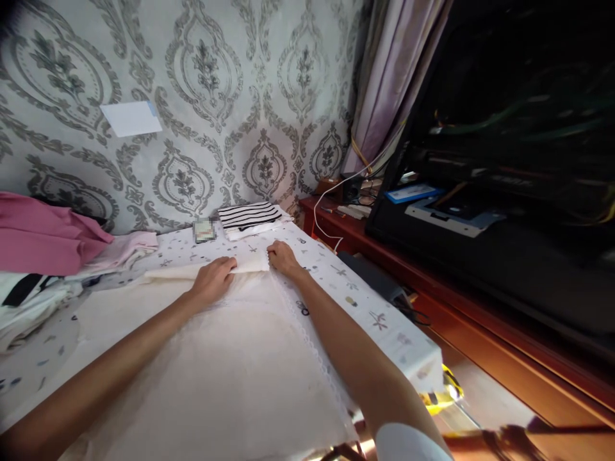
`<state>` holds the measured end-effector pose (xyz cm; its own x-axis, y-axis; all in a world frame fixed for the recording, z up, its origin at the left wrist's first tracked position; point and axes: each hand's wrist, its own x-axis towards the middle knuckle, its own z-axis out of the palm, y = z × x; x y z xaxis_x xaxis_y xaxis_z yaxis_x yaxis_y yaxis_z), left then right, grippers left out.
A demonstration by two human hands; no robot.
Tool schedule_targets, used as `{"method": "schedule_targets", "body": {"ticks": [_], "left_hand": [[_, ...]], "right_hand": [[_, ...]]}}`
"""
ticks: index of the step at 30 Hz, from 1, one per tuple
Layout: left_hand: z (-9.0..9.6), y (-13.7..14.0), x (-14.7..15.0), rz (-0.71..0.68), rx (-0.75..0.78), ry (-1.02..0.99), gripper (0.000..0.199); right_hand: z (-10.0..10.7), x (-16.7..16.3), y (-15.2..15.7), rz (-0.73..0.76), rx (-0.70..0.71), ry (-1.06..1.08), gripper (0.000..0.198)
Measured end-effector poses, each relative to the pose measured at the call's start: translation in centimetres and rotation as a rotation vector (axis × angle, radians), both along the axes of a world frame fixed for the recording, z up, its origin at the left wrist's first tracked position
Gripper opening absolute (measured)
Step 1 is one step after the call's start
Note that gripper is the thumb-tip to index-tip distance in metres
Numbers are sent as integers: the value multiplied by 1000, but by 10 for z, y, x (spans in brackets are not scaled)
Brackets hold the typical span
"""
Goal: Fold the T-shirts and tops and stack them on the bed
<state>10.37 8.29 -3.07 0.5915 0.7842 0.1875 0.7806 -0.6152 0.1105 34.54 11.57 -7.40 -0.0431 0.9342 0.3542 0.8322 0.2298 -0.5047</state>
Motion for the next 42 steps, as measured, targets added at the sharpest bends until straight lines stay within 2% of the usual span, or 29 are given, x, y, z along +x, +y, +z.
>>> {"method": "schedule_targets", "body": {"ticks": [4, 8, 10, 12, 15, 17, 20, 23, 26, 29, 35, 39, 42], "left_hand": [[-5, -7, 0, -43, 33, 37, 19], [-5, -11, -9, -124, 13, 22, 20], [-2, -11, -18, -165, 12, 28, 24], [1, -9, -31, -154, 32, 35, 30], [6, -5, -58, -68, 55, 44, 32], [7, -2, -80, -14, 67, 82, 33], [7, 7, -119, 102, 83, 168, 49], [4, 22, -157, 290, 49, 137, 55], [2, 39, -188, 407, -8, 60, 44], [-1, 52, -207, 426, -41, 35, 27], [-5, 57, -220, 410, -27, 3, 24], [-2, 57, -220, 399, -12, -14, 35], [1, 53, -200, 351, 41, -84, 47]], "right_hand": [[-2, 1, 3, -58, 28, 55, 32], [5, -1, 2, -116, 101, 97, 37], [12, -7, 0, -62, 164, 82, 36], [18, -17, -4, 62, 198, 33, 35], [19, -36, -14, 274, 97, -49, 35], [16, -46, -20, 364, -2, -84, 38], [8, -52, -26, 425, -91, -117, 47], [3, -51, -27, 430, -124, -124, 50], [1, -48, -24, 440, -120, -121, 49], [3, -45, -22, 487, -124, -103, 45], [9, -39, -24, 529, -211, -73, 55], [17, -40, -32, 481, -277, -71, 60], [28, -52, -38, 431, -196, -69, 52]]}}
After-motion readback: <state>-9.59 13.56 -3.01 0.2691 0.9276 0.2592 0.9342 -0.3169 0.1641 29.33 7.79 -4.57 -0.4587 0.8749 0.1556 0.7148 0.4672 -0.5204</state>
